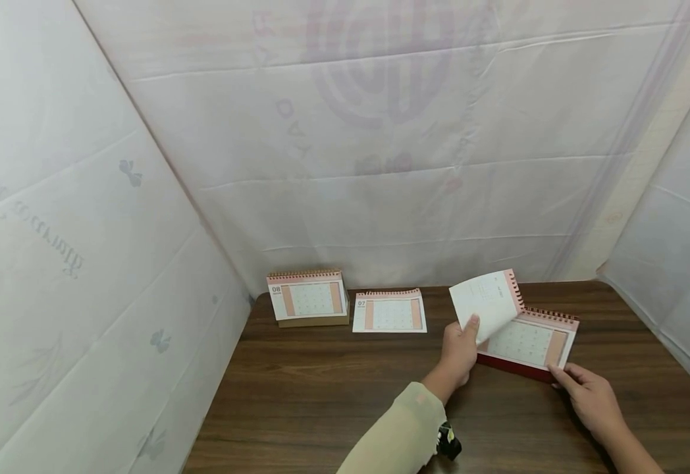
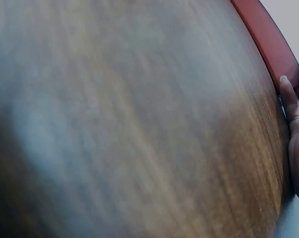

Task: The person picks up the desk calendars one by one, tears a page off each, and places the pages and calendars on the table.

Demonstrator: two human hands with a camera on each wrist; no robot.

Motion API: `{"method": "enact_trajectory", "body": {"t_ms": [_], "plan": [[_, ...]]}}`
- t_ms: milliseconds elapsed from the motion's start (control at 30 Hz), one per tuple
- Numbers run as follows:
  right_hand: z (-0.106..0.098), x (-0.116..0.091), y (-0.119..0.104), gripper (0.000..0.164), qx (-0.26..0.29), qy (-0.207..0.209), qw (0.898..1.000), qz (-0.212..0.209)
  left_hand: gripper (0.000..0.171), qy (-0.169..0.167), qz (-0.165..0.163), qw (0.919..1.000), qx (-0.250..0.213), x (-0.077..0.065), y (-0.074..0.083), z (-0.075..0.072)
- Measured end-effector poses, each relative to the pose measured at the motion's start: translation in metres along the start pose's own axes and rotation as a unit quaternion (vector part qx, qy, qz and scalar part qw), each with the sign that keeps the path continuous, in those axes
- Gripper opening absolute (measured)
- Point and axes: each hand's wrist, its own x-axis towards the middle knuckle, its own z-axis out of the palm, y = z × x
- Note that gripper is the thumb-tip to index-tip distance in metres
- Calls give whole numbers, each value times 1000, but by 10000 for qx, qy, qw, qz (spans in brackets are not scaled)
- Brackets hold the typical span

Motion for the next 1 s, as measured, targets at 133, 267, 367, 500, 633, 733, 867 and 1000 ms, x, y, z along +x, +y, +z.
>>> {"method": "enact_trajectory", "body": {"t_ms": [133, 267, 367, 500, 633, 733, 867, 1000], "plan": [[0, 1, 0, 47, 35, 39, 10000, -36, 35, -163, -129, 9993, -302, 3, -3, -1], [1, 1, -1, 47, 78, 50, 9999, -41, 38, -287, -169, 9984, -449, 5, -6, -3], [2, 1, 0, 49, 76, 14, 10000, -5, 38, -193, -41, 9994, -273, 3, -6, -5], [2, 1, 1, 50, 15, -45, 10000, 51, 37, -120, 551, 9970, 539, -3, -3, -9], [0, 1, 1, 51, 18, -33, 10000, 73, 39, -377, 1633, 9725, 1618, -9, 3, -15], [0, 1, 0, 52, 60, -23, 10000, 50, 40, -582, 2813, 9167, 2777, -11, 4, -21], [0, 0, 0, 49, 55, -3, 10000, -10, 34, -401, 4410, 7895, 4249, -12, -3, -29], [0, 0, 0, 49, 9, -3, 10000, -30, 26, -29, 5075, 7032, 4980, -12, -13, -33]]}}
